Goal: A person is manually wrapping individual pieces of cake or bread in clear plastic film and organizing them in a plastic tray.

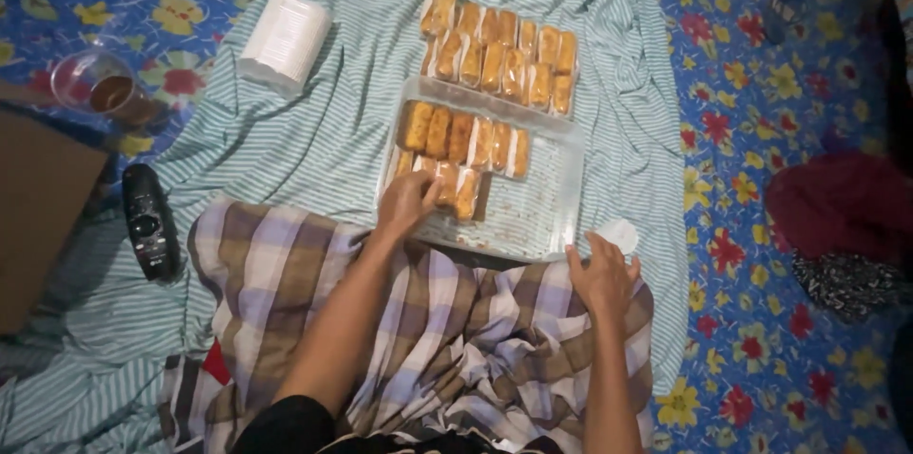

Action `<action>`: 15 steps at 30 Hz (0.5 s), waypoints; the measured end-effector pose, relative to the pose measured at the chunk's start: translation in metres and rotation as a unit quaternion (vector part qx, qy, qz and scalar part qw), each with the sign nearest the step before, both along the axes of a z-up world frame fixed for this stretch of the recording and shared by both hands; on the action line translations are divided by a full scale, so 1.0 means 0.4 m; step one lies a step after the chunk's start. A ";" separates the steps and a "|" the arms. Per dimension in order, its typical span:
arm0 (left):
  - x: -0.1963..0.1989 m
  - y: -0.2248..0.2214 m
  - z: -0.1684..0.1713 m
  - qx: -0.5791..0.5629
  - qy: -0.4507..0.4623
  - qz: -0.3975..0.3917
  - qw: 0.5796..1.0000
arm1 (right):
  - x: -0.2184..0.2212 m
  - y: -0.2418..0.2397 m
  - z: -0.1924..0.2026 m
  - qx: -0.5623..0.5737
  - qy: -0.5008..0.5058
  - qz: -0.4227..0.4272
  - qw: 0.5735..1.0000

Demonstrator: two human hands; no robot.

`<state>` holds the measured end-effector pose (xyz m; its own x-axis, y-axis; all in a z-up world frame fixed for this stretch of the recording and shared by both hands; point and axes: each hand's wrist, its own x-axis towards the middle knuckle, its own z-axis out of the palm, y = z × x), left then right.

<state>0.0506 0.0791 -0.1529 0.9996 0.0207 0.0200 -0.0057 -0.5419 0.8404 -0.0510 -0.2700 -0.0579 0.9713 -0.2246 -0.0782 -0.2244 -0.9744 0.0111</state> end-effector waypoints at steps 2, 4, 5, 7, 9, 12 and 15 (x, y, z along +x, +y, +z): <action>-0.007 -0.001 -0.006 0.022 -0.005 -0.006 1.000 | -0.001 0.037 0.047 0.027 0.018 -0.015 0.999; -0.002 -0.002 -0.037 0.030 -0.011 -0.018 0.999 | 0.001 0.027 0.034 0.025 0.021 -0.018 0.999; 0.001 -0.002 -0.051 0.037 -0.016 -0.029 0.999 | 0.002 0.022 0.027 0.022 0.025 -0.019 0.999; 0.009 -0.003 -0.078 0.034 -0.006 -0.034 0.999 | 0.004 0.023 0.032 0.026 0.029 -0.024 0.999; 0.006 -0.001 -0.070 0.030 0.002 -0.040 0.999 | 0.003 0.019 0.027 0.030 0.032 -0.031 0.999; -0.014 0.007 -0.025 0.042 -0.002 -0.040 0.998 | -0.004 0.016 0.021 0.018 0.022 -0.029 0.999; -0.021 0.010 -0.024 0.059 -0.002 -0.033 0.998 | -0.014 0.027 0.035 0.030 0.003 -0.022 0.999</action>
